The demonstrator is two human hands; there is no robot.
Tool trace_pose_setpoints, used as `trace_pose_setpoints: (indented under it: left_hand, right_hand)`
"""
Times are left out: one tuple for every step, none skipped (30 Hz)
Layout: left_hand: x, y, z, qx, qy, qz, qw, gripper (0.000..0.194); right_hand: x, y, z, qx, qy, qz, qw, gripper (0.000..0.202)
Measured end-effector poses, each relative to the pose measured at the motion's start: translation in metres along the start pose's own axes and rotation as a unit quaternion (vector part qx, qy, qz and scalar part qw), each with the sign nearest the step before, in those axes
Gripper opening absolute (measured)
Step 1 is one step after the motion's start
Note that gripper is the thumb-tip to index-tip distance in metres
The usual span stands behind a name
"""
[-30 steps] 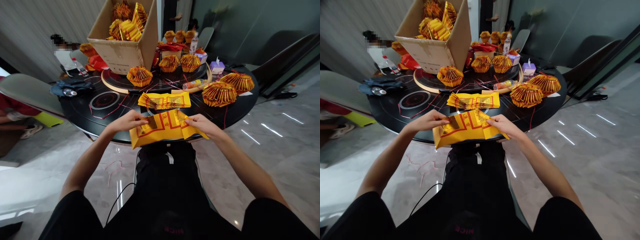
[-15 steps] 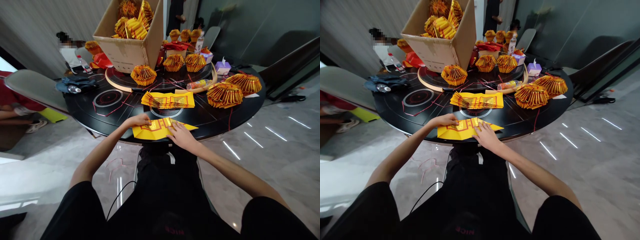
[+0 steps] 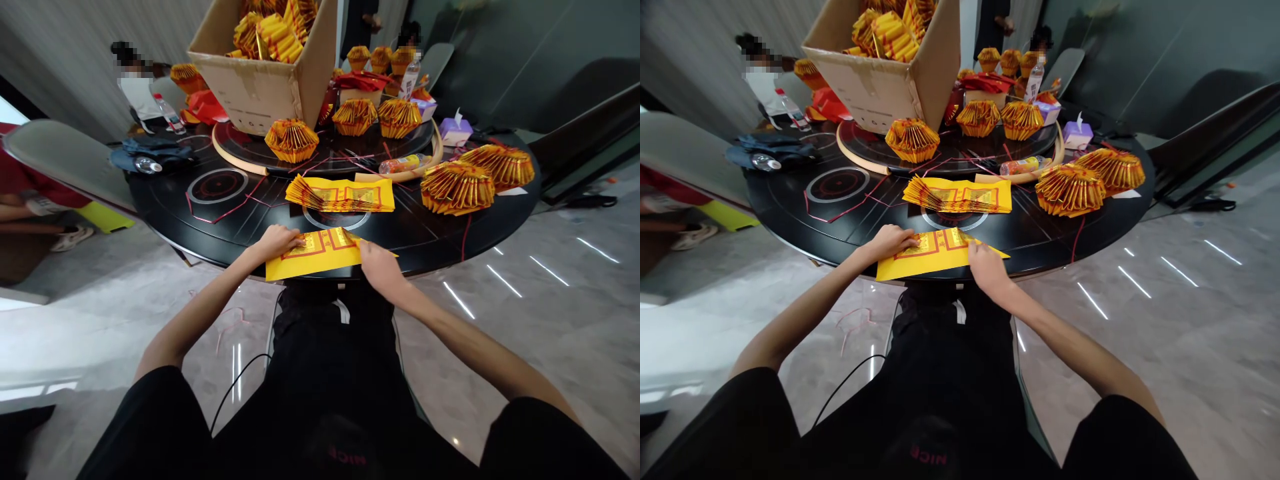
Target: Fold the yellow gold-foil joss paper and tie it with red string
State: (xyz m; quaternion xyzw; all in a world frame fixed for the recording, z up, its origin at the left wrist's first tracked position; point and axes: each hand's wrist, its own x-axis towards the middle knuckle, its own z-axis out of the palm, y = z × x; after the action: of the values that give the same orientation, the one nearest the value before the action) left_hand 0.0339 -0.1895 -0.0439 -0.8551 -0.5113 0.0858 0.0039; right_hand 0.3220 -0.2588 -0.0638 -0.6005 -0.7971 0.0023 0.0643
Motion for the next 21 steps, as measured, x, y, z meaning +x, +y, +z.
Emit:
trace_pose_setpoints:
  left_hand:
    - [0.002,-0.005,0.001,-0.017,0.002,0.015,1.0,0.033]
    - [0.003,-0.011,0.001,-0.035,0.004,0.031,0.999,0.031]
    - [0.004,-0.016,0.001,-0.053,0.008,0.045,0.998,0.031]
    - [0.005,-0.021,0.0,-0.066,0.017,0.056,0.996,0.033]
    - [0.005,-0.026,-0.003,-0.071,0.034,0.063,0.995,0.035]
    - [0.003,-0.031,-0.007,-0.068,0.058,0.068,0.994,0.037]
    - [0.001,-0.035,-0.013,-0.057,0.087,0.074,0.992,0.038]
    - [-0.002,-0.038,-0.021,-0.041,0.12,0.082,0.989,0.038]
    - [-0.006,-0.041,-0.029,-0.022,0.156,0.092,0.983,0.037]
    - [-0.011,-0.043,-0.038,-0.003,0.19,0.103,0.976,0.036]
    - [-0.016,-0.045,-0.045,0.014,0.22,0.112,0.969,0.036]
    - [-0.022,-0.046,-0.051,0.025,0.244,0.117,0.962,0.038]
    - [-0.028,-0.047,-0.054,0.027,0.264,0.121,0.957,0.04]
    - [-0.034,-0.047,-0.052,0.021,0.278,0.126,0.952,0.042]
    - [-0.04,-0.046,-0.047,0.008,0.287,0.136,0.948,0.042]
    - [-0.046,-0.044,-0.037,-0.009,0.292,0.15,0.944,0.042]
    - [-0.052,-0.042,-0.023,-0.024,0.291,0.171,0.941,0.042]
    - [-0.058,-0.039,-0.007,-0.037,0.285,0.188,0.939,0.042]
    - [-0.063,-0.037,0.011,-0.052,0.277,0.204,0.938,0.042]
    - [-0.068,-0.034,0.028,-0.069,0.268,0.222,0.935,0.042]
    - [-0.073,-0.032,0.044,-0.09,0.261,0.238,0.931,0.043]
  right_hand:
    - [0.007,0.011,-0.007,-0.003,0.016,0.022,1.0,0.039]
    - [0.014,0.024,-0.014,-0.005,0.041,0.043,0.998,0.035]
    - [0.022,0.039,-0.02,-0.001,0.074,0.053,0.996,0.032]
    - [0.03,0.053,-0.025,0.015,0.108,0.047,0.993,0.03]
    - [0.036,0.065,-0.028,0.038,0.132,0.031,0.99,0.03]
    - [0.041,0.076,-0.03,0.059,0.156,0.017,0.986,0.03]
    - [0.044,0.084,-0.03,0.079,0.189,0.003,0.979,0.031]
    - [0.046,0.09,-0.03,0.096,0.225,-0.007,0.97,0.034]
    - [0.046,0.095,-0.029,0.108,0.263,-0.015,0.958,0.036]
    - [0.044,0.098,-0.029,0.116,0.298,-0.025,0.947,0.039]
    - [0.042,0.101,-0.028,0.119,0.322,-0.037,0.939,0.041]
    - [0.039,0.103,-0.027,0.12,0.333,-0.054,0.934,0.043]
    - [0.035,0.106,-0.027,0.12,0.33,-0.077,0.933,0.044]
    - [0.03,0.109,-0.026,0.121,0.317,-0.103,0.935,0.045]
    - [0.024,0.112,-0.024,0.122,0.296,-0.13,0.938,0.044]
    - [0.018,0.116,-0.021,0.125,0.27,-0.157,0.942,0.044]
    - [0.011,0.12,-0.017,0.127,0.24,-0.181,0.945,0.043]
    - [0.002,0.123,-0.012,0.131,0.208,-0.203,0.948,0.042]
    - [-0.007,0.125,-0.006,0.136,0.178,-0.224,0.949,0.041]
    - [-0.016,0.127,0.0,0.142,0.152,-0.241,0.948,0.041]
    - [-0.025,0.129,0.007,0.15,0.135,-0.253,0.946,0.04]
